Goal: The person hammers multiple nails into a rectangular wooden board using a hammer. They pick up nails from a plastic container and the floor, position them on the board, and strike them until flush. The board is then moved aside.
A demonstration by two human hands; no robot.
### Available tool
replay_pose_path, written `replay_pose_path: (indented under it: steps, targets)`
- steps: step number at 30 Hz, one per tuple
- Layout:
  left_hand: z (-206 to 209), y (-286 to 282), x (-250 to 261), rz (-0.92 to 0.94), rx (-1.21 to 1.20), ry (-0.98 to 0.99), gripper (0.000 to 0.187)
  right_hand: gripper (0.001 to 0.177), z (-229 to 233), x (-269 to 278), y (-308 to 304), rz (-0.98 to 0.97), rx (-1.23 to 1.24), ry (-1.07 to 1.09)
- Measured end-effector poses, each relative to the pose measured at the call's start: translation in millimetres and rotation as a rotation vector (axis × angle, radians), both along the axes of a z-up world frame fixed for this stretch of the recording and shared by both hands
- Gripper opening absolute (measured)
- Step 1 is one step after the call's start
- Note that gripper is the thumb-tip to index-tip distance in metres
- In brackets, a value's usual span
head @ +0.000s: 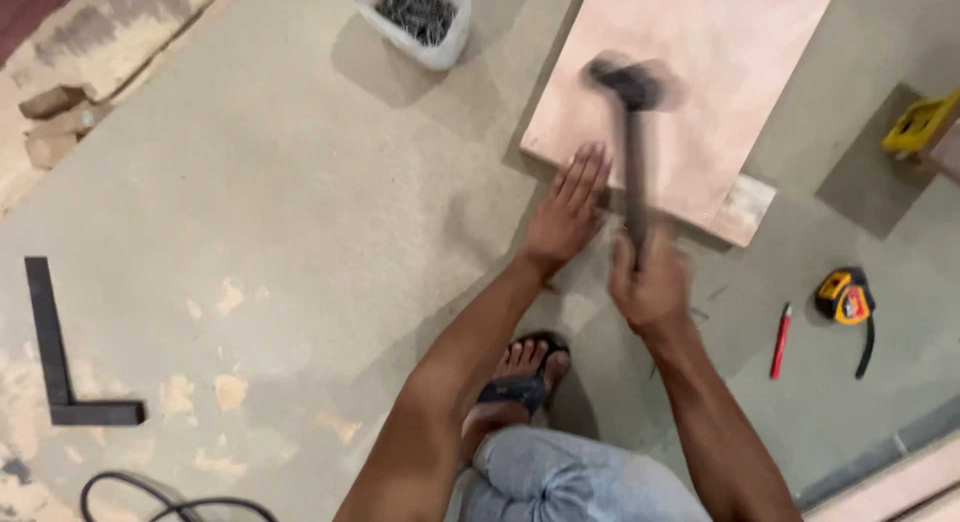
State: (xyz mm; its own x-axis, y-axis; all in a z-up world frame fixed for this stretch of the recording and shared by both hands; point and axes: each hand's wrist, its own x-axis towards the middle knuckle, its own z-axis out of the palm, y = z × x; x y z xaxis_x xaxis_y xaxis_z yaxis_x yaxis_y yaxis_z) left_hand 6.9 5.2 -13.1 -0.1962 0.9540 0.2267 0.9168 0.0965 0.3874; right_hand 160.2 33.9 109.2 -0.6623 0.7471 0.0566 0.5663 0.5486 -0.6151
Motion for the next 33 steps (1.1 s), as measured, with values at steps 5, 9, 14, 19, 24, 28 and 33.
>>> replay_pose_path:
  steps: [5, 9, 14, 19, 24, 28, 33]
  targets:
    - [0, -3, -5, 0.003, -0.021, -0.075, 0.096, 0.013, 20, -14, -9, 0.170, 0.092, 0.711]
    - [7, -9, 0, 0.049, -0.075, 0.087, 0.091, 0.027, -13, -18, -7, 0.101, -0.120, -0.210]
    - [-18, -7, 6, -0.024, -0.034, -0.106, 0.085, 0.013, -57, 21, 3, 0.208, 0.209, -0.014]
    - [-31, -8, 7, -0.057, -0.097, -0.043, 0.075, 0.020, -36, -3, 5, 0.217, -0.011, -0.231]
    - [-31, -10, -2, -0.025, 0.026, -0.084, 0.077, 0.024, -2, -6, -7, 0.255, -0.122, 0.409]
    - [-23, -4, 2, -0.026, 0.055, -0.119, 0.074, 0.023, -25, -11, -3, 0.190, -0.279, 0.207]
    - [-22, -5, -8, -0.146, -0.499, 0.070, 0.053, 0.026, -34, -7, 4, 0.187, -0.122, -0.133]
